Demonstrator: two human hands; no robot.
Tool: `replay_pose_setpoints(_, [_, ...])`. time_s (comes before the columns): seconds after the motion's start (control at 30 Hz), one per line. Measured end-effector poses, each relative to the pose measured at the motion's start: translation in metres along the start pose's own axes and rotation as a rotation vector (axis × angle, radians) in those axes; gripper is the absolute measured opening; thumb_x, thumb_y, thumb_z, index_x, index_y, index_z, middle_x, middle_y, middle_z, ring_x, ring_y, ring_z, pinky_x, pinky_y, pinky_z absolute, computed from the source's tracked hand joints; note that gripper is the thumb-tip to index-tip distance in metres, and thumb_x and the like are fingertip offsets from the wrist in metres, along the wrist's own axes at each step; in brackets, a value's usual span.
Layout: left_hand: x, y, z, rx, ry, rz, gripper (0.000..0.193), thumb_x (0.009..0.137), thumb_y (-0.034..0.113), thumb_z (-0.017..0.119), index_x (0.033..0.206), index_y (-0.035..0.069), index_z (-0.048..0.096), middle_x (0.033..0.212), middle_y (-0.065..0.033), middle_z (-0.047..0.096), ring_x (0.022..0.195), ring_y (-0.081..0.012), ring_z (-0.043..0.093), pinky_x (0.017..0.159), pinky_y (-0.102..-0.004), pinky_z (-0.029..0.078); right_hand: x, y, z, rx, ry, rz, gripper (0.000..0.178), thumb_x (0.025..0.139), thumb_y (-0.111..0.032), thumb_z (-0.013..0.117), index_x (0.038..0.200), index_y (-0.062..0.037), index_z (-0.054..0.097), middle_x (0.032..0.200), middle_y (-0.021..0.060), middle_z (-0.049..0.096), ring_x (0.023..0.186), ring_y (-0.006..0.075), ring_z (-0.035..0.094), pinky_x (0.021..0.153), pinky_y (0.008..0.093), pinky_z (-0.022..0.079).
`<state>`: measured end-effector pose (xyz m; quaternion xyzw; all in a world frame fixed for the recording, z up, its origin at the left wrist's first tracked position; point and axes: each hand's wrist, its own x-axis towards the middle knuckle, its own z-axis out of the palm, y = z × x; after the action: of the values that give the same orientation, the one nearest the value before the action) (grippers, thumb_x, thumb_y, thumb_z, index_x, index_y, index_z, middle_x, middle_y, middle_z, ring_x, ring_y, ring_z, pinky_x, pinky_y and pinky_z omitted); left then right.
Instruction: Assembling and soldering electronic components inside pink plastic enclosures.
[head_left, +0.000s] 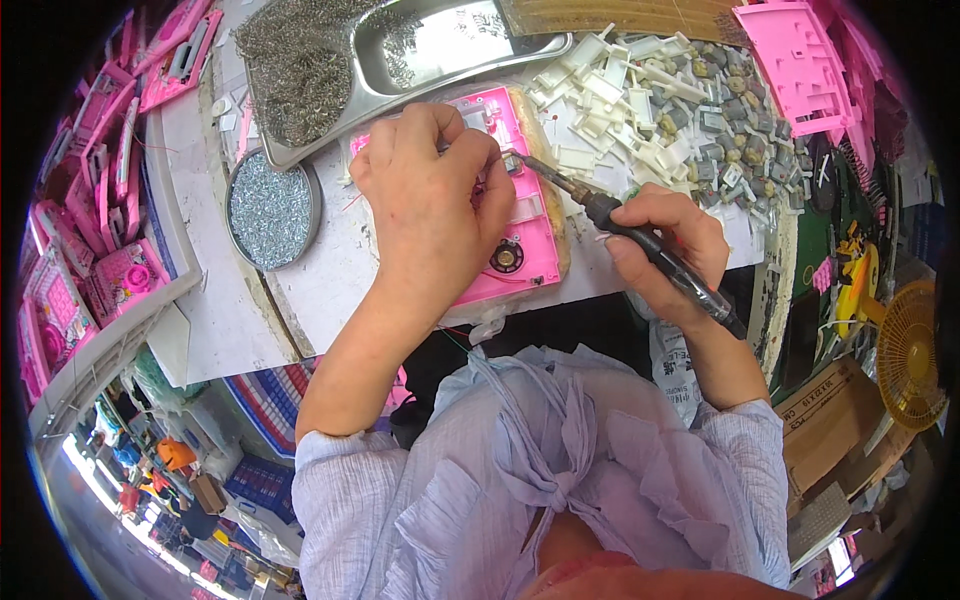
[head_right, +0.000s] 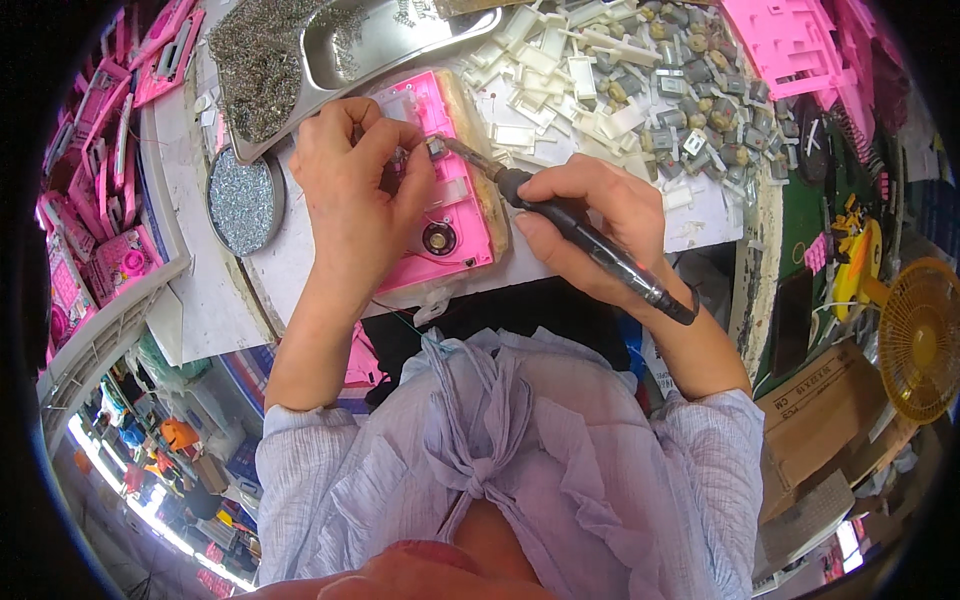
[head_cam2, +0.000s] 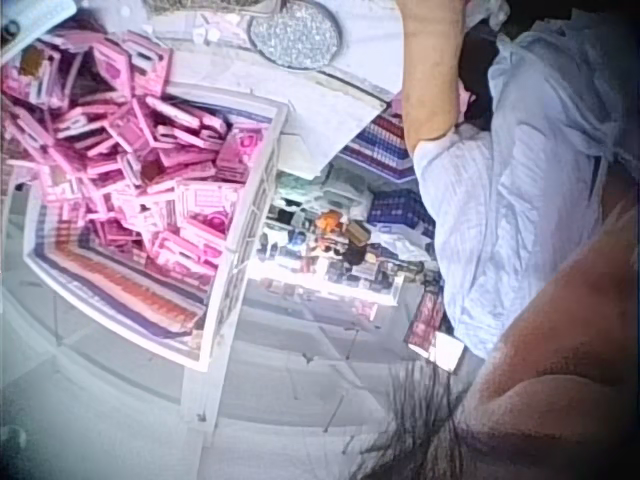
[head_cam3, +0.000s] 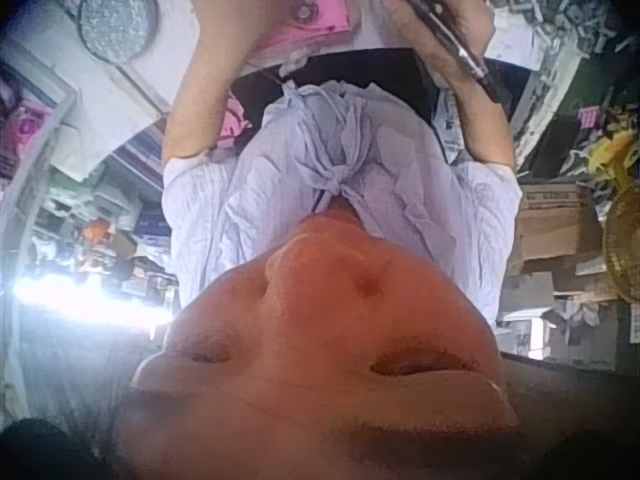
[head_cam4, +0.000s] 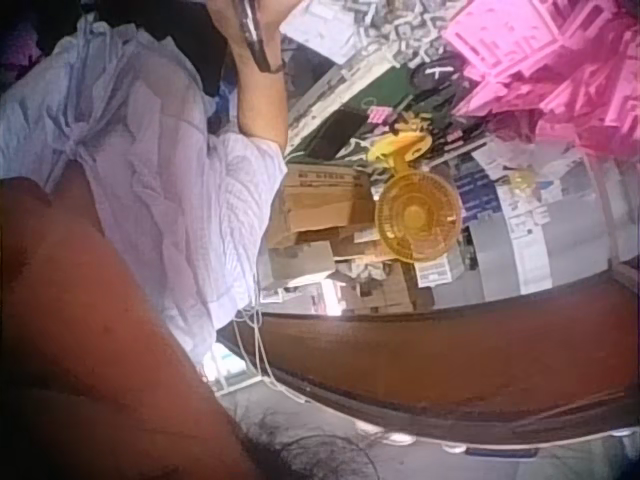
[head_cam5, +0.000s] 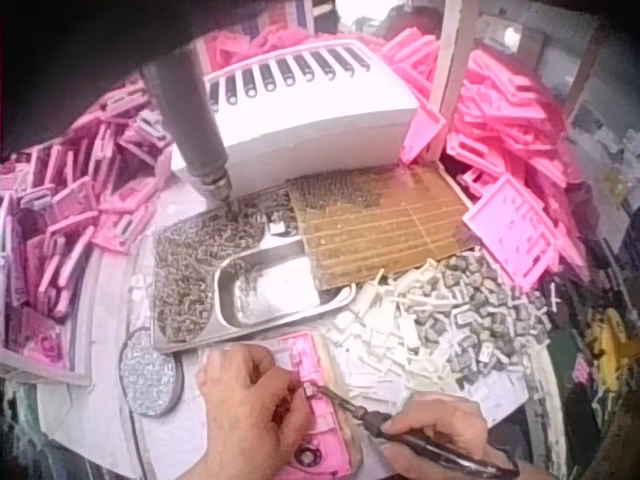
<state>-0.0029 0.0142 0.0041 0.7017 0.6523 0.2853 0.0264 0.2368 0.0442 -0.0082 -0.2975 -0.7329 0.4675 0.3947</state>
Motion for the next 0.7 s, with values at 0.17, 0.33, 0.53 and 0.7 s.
replay_pose_setpoints(0.17, [0.001, 0.001, -0.001, 0.007, -0.011, 0.005, 0.011, 0.072, 0.014, 0.074, 0.081, 0.010, 0.069, 0.097, -0.0056, 0.054, 0.094, -0.0279, 0.050, 0.080, -0.0447, 0.033, 0.009, 0.002, -0.002, -0.181, -0.083, -0.264, 0.027, 0.078, 0.003, 0.077, 0.101, -0.0007, 0.066, 0.077, 0.0102, 0.065, 0.061, 0.0222, 0.057, 0.056, 0.0329, 0.043])
replay_pose_setpoints(0.33, [0.001, 0.001, -0.002, 0.014, -0.002, 0.012, 0.010, 0.073, 0.014, 0.074, 0.080, 0.010, 0.068, 0.096, -0.0055, 0.054, 0.093, -0.0273, 0.050, 0.080, -0.0442, 0.033, 0.012, -0.001, -0.007, -0.239, -0.064, -0.353, 0.032, 0.072, 0.006, 0.079, 0.100, -0.0026, 0.067, 0.072, 0.0073, 0.063, 0.057, 0.0217, 0.056, 0.051, 0.0317, 0.042])
replay_pose_setpoints(0.53, [0.001, 0.003, -0.004, 0.029, -0.018, 0.014, 0.010, 0.074, 0.015, 0.074, 0.079, 0.010, 0.068, 0.096, -0.0055, 0.054, 0.094, -0.0267, 0.051, 0.082, -0.0443, 0.033, 0.016, -0.003, -0.010, -0.207, -0.010, -0.362, 0.036, 0.069, 0.007, 0.080, 0.101, -0.0022, 0.067, 0.070, 0.0057, 0.061, 0.056, 0.0203, 0.055, 0.050, 0.0306, 0.042])
replay_pose_setpoints(0.7, [0.002, 0.004, -0.006, 0.044, -0.024, 0.026, 0.010, 0.075, 0.015, 0.075, 0.078, 0.010, 0.067, 0.096, -0.0052, 0.053, 0.093, -0.0269, 0.051, 0.083, -0.0447, 0.033, 0.015, -0.003, -0.010, -0.202, -0.016, -0.351, 0.036, 0.070, 0.007, 0.080, 0.102, -0.0019, 0.067, 0.073, 0.0060, 0.064, 0.056, 0.0200, 0.055, 0.050, 0.0306, 0.041])
